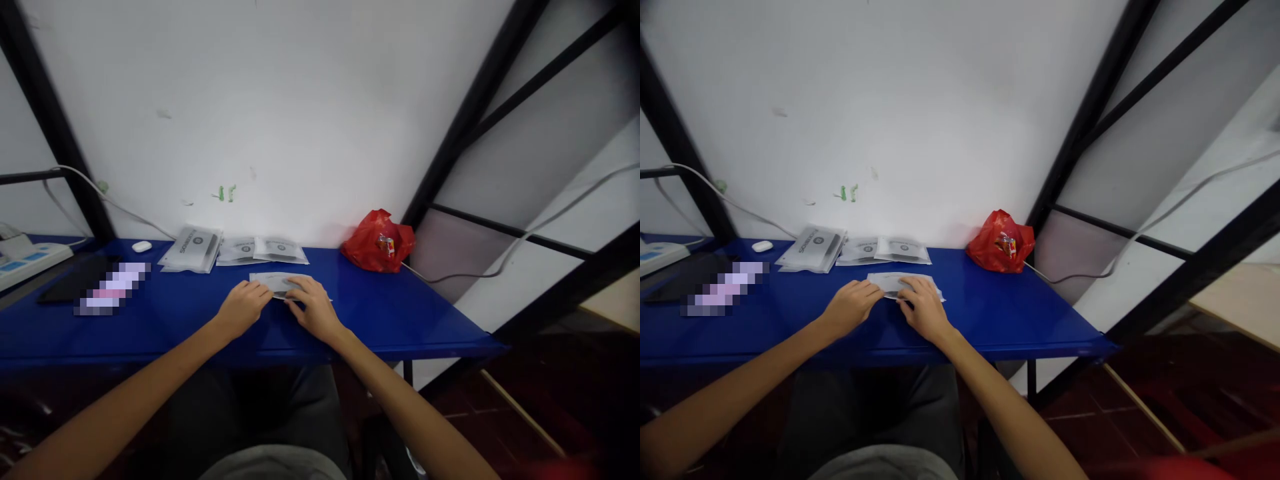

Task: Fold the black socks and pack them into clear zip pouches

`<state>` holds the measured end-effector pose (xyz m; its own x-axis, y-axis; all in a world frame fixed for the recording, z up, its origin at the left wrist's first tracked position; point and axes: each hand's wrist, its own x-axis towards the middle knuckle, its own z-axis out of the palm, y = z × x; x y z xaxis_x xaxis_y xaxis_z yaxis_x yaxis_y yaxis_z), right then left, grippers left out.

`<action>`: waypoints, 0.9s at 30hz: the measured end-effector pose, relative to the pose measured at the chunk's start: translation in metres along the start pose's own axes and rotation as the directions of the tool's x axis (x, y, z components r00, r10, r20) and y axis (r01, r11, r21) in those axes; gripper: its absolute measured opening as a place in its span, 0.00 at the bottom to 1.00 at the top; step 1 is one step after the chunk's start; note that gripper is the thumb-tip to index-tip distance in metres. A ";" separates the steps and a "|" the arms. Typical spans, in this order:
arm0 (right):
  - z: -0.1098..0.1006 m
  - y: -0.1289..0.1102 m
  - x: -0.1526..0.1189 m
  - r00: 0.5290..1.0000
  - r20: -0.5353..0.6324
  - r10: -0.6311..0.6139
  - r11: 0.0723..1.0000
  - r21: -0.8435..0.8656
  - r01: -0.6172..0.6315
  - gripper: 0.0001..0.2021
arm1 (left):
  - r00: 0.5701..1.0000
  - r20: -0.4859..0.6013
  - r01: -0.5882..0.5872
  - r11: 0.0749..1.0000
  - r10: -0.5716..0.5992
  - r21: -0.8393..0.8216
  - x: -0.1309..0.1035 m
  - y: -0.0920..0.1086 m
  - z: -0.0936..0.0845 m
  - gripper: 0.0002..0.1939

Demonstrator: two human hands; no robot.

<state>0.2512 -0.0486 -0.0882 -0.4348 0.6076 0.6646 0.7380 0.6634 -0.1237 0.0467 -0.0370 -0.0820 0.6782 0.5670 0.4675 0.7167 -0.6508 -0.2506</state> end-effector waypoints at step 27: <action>0.012 0.004 -0.003 0.990 -0.130 0.063 0.983 0.179 -0.039 0.04 | 0.954 -0.285 0.087 0.996 -0.092 -0.031 -0.038 -0.024 -0.002 0.11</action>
<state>0.2493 -0.0432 -0.0994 -0.3167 0.5863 0.7456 0.6500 0.7067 -0.2796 0.0032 -0.0441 -0.0924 0.5350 0.4572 0.7105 0.7676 -0.6144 -0.1826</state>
